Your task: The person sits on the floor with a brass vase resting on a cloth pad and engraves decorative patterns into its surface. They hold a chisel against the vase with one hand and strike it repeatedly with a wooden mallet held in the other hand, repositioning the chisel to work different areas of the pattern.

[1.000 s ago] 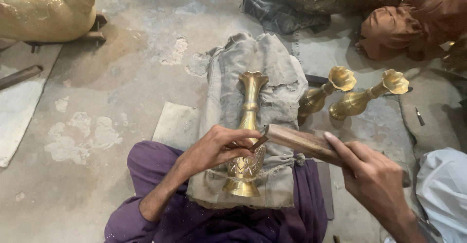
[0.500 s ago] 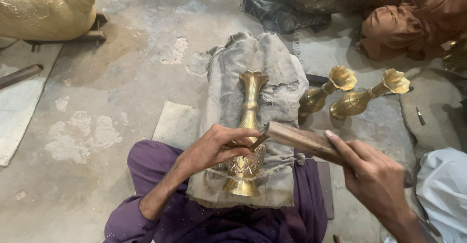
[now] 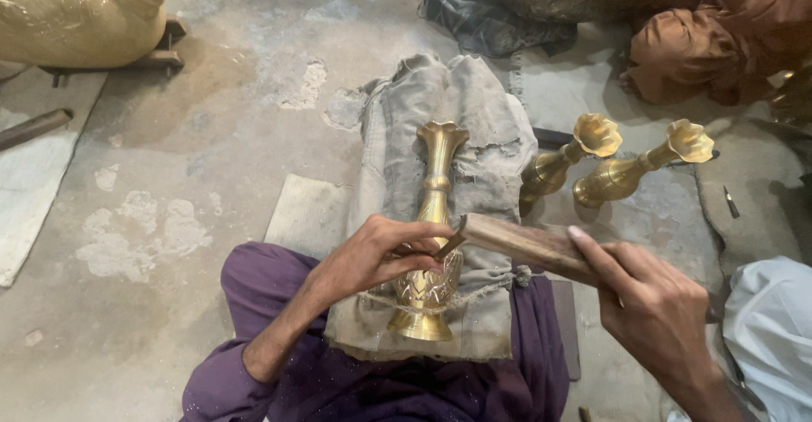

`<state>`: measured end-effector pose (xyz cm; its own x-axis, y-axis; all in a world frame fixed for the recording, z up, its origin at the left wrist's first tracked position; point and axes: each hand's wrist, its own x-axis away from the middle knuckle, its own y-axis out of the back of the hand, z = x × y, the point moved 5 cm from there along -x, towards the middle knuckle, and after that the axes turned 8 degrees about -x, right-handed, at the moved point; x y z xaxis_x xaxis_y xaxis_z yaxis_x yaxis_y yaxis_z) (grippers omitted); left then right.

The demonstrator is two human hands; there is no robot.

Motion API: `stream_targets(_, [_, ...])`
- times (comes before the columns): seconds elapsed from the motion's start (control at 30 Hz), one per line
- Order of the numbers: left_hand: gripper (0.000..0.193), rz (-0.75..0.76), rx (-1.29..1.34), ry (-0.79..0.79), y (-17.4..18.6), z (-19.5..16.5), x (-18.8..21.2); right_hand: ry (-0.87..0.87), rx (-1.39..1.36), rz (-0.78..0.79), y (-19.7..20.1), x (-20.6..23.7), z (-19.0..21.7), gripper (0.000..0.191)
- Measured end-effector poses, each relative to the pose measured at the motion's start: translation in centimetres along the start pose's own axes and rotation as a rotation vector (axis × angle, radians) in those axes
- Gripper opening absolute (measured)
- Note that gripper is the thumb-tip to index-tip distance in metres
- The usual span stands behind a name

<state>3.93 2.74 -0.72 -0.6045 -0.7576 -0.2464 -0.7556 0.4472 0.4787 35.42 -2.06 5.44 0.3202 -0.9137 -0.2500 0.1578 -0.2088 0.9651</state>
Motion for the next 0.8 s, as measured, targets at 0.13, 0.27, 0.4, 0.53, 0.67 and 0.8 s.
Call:
stream_targets(0.13, [0.051, -0.011, -0.036, -0.012, -0.2, 0.0, -0.1, 0.011, -0.367, -0.088, 0.6, -0.3, -0.1, 0.072])
stream_targets(0.27, [0.051, -0.012, -0.035, -0.018, -0.2, 0.1, -0.1, 0.04, -0.103, -0.039, 0.5, -0.5, 0.1, 0.068])
stream_targets(0.4, [0.051, -0.014, -0.023, -0.005, 0.0, 0.0, 0.0, -0.023, -0.678, -0.115, 1.0, -0.2, 0.1, 0.072])
stream_targets(0.53, [0.051, -0.03, -0.006, -0.037, 0.3, -0.3, -0.1, -0.053, -0.182, -0.041, 0.8, -0.1, 0.4, 0.072])
stream_targets(0.67, [0.05, -0.024, -0.041, -0.019, 0.3, -0.4, -0.2, -0.019, -0.2, -0.046, 0.9, -0.3, 0.7, 0.067])
stream_targets(0.8, [0.05, -0.021, 0.029, -0.036, 0.2, -0.6, -0.2, 0.074, -0.379, -0.21, 1.9, -0.3, 1.5, 0.069])
